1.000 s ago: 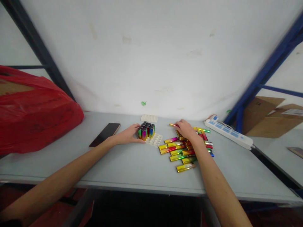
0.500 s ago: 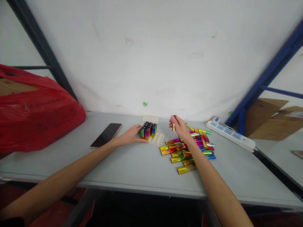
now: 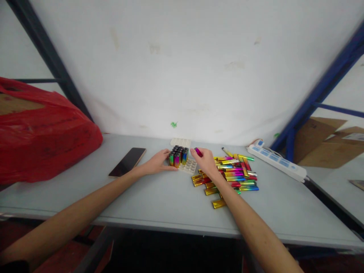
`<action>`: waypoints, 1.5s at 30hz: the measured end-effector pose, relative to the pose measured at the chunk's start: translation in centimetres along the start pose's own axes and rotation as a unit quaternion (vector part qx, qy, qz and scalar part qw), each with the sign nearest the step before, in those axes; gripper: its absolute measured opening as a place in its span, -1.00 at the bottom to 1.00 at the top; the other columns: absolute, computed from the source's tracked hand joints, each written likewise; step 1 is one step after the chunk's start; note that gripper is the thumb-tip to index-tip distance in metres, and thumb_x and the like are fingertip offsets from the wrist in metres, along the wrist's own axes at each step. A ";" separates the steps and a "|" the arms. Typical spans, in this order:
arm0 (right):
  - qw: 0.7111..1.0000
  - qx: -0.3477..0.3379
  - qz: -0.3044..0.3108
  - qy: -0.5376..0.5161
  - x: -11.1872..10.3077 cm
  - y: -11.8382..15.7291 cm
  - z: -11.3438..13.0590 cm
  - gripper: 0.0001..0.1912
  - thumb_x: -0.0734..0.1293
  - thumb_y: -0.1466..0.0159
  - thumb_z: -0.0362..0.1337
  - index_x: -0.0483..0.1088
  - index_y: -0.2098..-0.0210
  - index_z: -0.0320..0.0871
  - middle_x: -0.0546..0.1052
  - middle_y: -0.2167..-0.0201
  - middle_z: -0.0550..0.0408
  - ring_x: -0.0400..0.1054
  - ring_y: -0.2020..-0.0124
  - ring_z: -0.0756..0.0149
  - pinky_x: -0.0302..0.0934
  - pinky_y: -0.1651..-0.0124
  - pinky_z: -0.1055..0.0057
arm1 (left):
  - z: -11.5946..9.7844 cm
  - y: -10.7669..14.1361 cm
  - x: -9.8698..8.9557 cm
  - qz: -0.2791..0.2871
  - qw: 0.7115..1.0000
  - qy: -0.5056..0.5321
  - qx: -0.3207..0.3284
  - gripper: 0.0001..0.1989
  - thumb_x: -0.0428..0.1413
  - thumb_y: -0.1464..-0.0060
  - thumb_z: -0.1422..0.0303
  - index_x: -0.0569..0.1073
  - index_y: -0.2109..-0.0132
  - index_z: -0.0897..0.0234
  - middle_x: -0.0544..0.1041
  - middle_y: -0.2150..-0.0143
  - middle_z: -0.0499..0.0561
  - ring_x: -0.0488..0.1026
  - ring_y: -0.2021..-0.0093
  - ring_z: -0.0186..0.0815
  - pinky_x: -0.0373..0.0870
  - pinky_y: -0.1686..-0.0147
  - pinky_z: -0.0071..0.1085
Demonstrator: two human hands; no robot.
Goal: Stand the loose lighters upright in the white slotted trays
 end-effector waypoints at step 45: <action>0.916 -0.139 0.187 0.326 1.5 1.0 3.0 -0.65 0.33 -0.63 -0.01 0.53 0.15 -0.13 0.70 0.28 -0.10 0.57 0.30 0.16 0.08 0.27 0.37 | -0.3 0.2 -0.2 0.003 1.000 -0.026 0.009 -0.30 0.40 -0.11 -0.22 0.64 -0.09 0.28 0.61 -0.08 0.23 0.56 -0.11 0.13 0.54 -0.19 -0.03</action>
Point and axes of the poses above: each hand's wrist, its own y-axis away from the middle knuckle, its own x-axis out of the palm, z = x × y, the point moved 5 cm from there along -y, towards the middle knuckle
